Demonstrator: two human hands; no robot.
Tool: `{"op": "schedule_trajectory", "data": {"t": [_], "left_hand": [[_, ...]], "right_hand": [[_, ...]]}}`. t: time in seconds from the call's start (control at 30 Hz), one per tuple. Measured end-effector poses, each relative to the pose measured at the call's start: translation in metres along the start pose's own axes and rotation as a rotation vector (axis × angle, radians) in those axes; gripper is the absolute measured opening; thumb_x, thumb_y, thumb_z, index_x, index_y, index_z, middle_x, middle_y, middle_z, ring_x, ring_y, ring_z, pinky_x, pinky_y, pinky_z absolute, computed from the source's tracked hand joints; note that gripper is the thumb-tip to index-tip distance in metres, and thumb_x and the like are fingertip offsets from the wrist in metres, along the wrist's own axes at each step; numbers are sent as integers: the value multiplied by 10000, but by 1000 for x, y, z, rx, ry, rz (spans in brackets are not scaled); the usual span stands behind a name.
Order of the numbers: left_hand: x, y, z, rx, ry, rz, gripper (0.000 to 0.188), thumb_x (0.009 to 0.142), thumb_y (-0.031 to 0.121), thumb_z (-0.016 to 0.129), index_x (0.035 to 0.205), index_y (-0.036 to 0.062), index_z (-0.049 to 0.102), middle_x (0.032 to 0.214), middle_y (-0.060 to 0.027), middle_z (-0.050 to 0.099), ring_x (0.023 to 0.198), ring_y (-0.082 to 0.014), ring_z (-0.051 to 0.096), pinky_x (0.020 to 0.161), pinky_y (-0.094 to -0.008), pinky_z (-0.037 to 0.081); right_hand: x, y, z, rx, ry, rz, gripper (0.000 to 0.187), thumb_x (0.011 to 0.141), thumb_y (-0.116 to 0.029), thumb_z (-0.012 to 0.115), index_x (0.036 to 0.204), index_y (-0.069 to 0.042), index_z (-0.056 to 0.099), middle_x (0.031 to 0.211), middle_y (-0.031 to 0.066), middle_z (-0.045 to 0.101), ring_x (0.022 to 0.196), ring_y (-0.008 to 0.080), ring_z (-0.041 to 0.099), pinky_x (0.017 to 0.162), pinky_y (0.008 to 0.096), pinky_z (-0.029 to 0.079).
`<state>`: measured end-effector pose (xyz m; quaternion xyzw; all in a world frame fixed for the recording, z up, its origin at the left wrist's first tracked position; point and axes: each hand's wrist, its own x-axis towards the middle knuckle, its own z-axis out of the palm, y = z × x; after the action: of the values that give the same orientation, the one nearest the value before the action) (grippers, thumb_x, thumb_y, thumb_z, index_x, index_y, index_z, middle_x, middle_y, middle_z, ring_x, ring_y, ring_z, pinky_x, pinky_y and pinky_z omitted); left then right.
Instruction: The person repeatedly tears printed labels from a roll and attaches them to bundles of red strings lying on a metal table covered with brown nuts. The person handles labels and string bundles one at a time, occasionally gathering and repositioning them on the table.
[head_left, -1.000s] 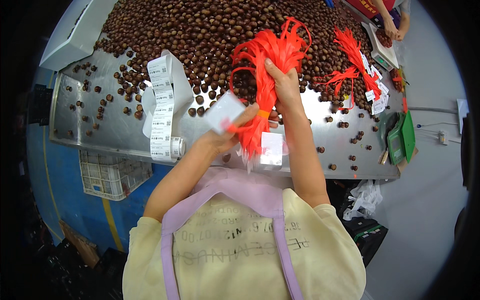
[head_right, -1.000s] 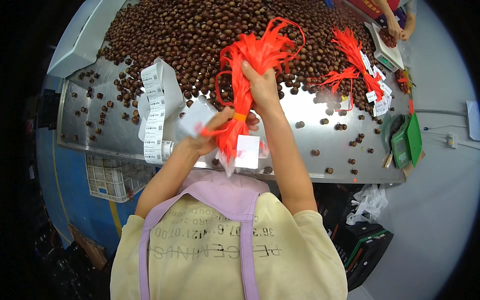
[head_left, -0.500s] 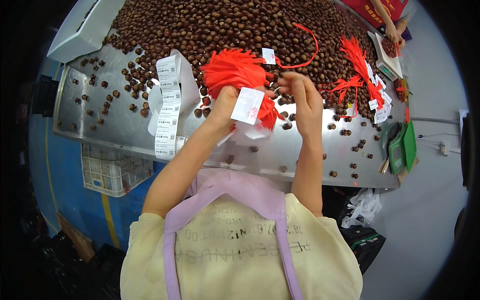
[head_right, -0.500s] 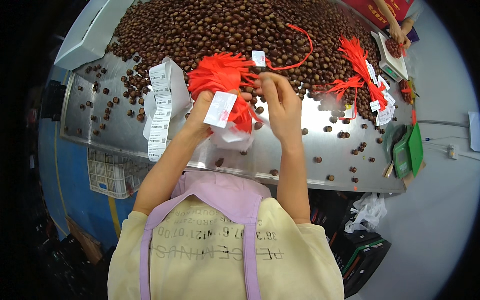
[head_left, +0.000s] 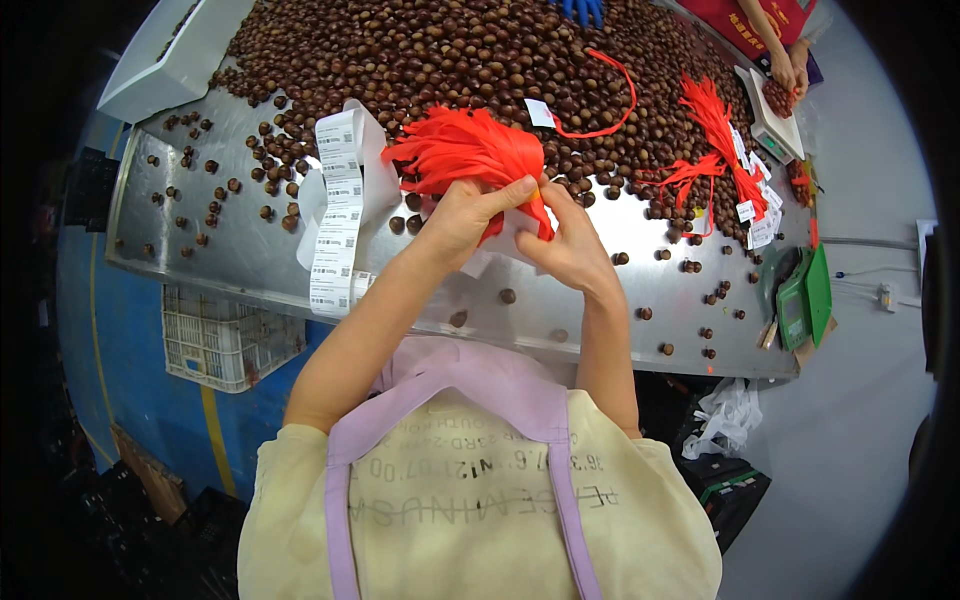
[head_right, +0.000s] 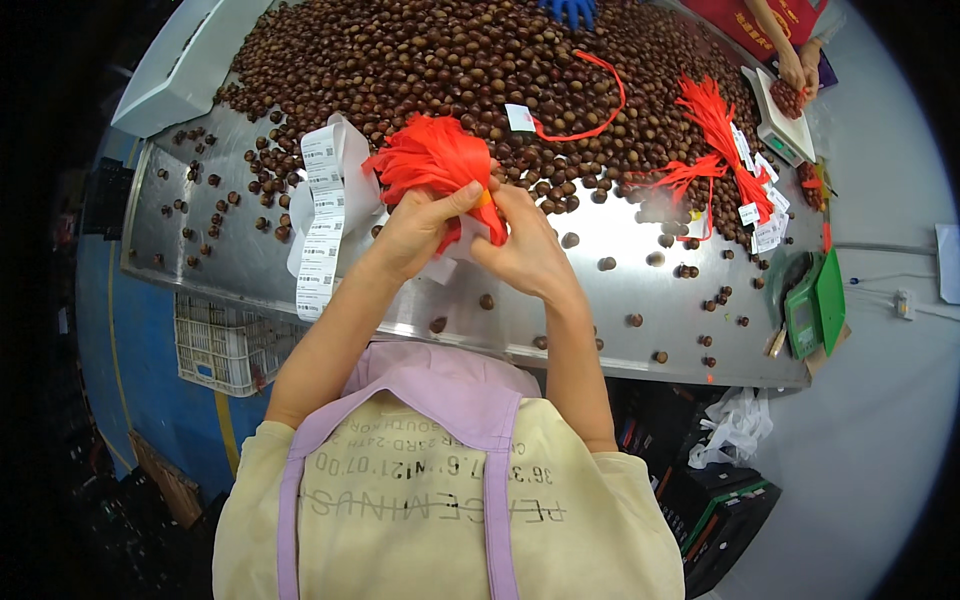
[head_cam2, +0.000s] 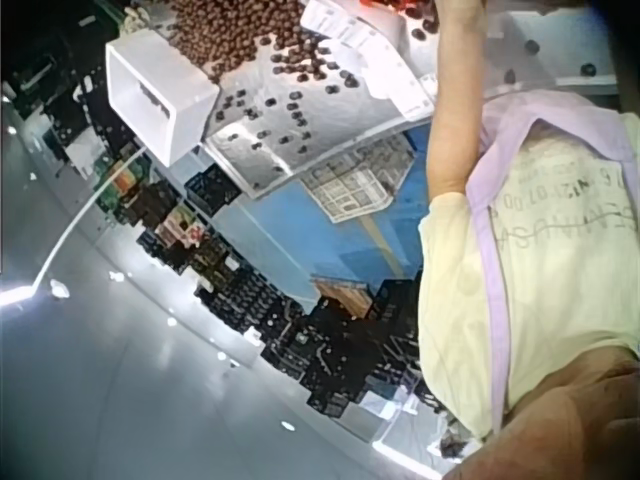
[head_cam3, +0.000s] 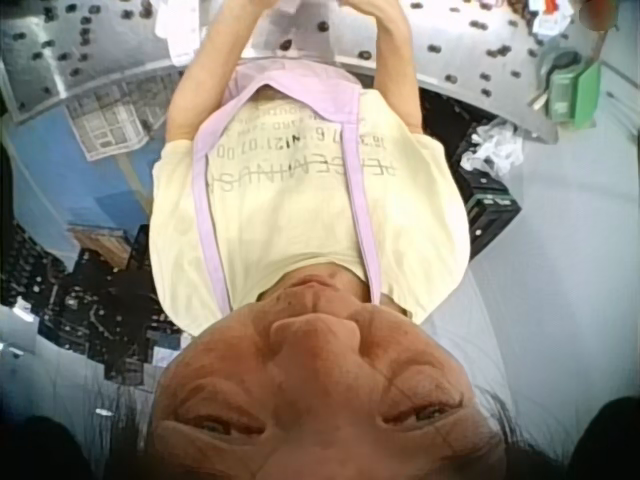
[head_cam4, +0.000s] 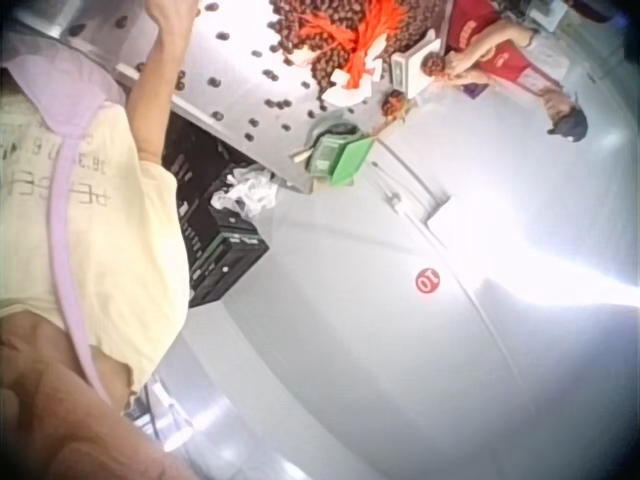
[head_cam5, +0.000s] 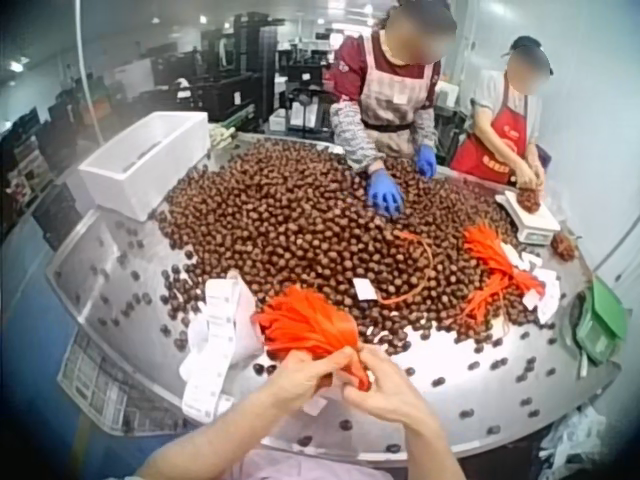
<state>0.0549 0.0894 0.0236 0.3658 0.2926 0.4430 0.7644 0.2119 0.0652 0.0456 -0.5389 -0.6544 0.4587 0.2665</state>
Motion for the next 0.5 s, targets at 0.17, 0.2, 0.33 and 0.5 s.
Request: {"op": "schedule_trajectory", "data": {"t": [0.17, 0.2, 0.33, 0.5], "left_hand": [[-3, 1, -9, 80, -67, -112, 340, 834, 199, 643, 1108, 10, 572, 1040, -53, 610, 973, -141, 562, 859, -295, 446], [-5, 4, -1, 67, -29, -59, 350, 815, 196, 661, 1097, 4, 580, 1035, -53, 610, 963, -145, 565, 863, -294, 444], [-5, 0, -2, 51, 7, -145, 276, 787, 144, 676, 1016, 2, 616, 984, -60, 622, 901, -143, 586, 825, -281, 461], [-6, 2, -3, 76, -19, -164, 311, 816, 190, 651, 1058, -2, 614, 822, -10, 618, 651, -75, 522, 566, -229, 407]], "right_hand": [[-7, 14, -17, 457, -170, -11, 403, 808, -206, 589, 1141, 16, 543, 1123, 75, 570, 996, 169, 519, 812, 303, 436], [3, 21, -14, 643, -129, 126, 368, 859, -217, 556, 1145, 14, 545, 1045, 49, 598, 932, 130, 525, 772, 271, 432], [1, 18, -5, 449, -110, 70, 315, 806, -214, 637, 1005, 29, 612, 892, 42, 615, 804, 85, 544, 710, 243, 435], [-3, 16, 11, 525, -187, 141, 219, 739, -130, 667, 902, 6, 613, 804, 9, 594, 712, 83, 538, 660, 227, 439]]}}
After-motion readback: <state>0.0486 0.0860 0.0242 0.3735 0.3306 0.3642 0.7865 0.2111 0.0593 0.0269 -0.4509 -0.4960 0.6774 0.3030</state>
